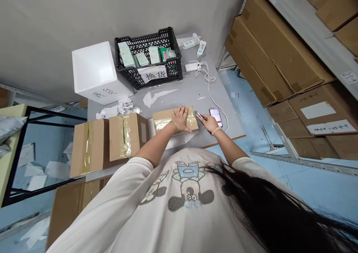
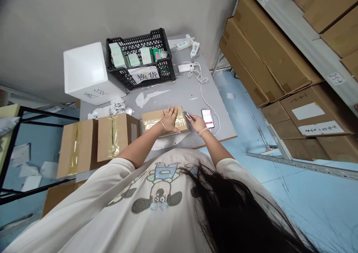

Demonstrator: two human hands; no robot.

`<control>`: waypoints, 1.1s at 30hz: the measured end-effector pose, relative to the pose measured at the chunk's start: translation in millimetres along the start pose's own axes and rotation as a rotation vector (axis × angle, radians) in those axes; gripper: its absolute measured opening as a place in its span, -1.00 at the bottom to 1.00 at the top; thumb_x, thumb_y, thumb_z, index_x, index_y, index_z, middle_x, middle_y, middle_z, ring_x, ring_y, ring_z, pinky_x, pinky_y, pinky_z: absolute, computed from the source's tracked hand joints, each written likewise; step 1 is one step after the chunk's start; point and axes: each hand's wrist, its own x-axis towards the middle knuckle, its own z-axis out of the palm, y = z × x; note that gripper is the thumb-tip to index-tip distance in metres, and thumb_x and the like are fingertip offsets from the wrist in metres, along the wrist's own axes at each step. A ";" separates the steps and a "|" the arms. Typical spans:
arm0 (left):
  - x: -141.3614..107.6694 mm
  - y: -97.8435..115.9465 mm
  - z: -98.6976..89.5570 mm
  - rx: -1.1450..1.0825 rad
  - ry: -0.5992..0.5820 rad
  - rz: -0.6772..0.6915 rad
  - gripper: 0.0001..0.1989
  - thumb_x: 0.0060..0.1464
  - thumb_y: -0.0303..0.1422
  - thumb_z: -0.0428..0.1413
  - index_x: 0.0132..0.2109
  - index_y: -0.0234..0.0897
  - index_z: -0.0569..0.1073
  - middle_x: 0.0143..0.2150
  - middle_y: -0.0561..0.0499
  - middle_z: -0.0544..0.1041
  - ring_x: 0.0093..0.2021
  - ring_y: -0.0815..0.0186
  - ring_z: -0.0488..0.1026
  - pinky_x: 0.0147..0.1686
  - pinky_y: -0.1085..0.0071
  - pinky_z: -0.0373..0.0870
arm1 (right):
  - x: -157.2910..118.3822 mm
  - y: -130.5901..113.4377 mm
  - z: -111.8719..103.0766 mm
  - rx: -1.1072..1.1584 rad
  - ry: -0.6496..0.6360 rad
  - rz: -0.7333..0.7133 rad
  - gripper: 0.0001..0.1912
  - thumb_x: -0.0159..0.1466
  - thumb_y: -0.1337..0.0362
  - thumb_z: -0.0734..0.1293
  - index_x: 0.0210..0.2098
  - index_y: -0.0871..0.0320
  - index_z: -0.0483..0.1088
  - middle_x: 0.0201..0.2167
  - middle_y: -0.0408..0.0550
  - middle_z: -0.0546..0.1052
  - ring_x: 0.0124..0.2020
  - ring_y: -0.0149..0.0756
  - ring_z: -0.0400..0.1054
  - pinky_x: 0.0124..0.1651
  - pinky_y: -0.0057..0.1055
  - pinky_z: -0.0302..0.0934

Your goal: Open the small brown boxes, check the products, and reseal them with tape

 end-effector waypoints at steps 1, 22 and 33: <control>0.2 -0.1 -0.8 0.003 -0.005 0.000 0.51 -0.38 0.30 0.22 0.44 -0.35 -0.46 0.48 -0.30 -0.48 0.42 -0.27 -0.58 0.28 -0.27 -0.51 | 1.2 0.2 -0.2 -0.014 -0.002 -0.010 -0.66 0.33 0.13 0.23 -0.06 0.15 0.53 -0.42 -0.07 0.59 -0.40 -0.29 0.44 -0.27 -0.44 0.25; 10.1 -3.1 -5.4 0.020 -0.072 -0.038 0.57 -0.45 0.30 0.23 0.42 -0.30 -0.56 0.47 -0.26 -0.55 0.42 -0.22 -0.61 0.25 -0.35 -0.48 | 15.2 -12.0 -7.7 -0.213 -0.016 -0.058 -0.65 0.34 0.18 0.25 0.03 0.10 0.52 -0.09 0.09 0.61 -0.04 -0.08 0.48 -0.09 -0.37 0.26; 2.7 -0.4 -5.3 0.013 -0.026 -0.018 0.51 -0.36 0.31 0.19 0.43 -0.33 -0.51 0.47 -0.29 -0.51 0.44 -0.22 -0.55 0.27 -0.31 -0.47 | 10.7 -14.3 -13.0 -0.310 -0.089 -0.112 -0.64 0.34 0.21 0.26 0.07 0.11 0.49 -0.11 0.11 0.61 -0.10 -0.08 0.49 -0.12 -0.38 0.23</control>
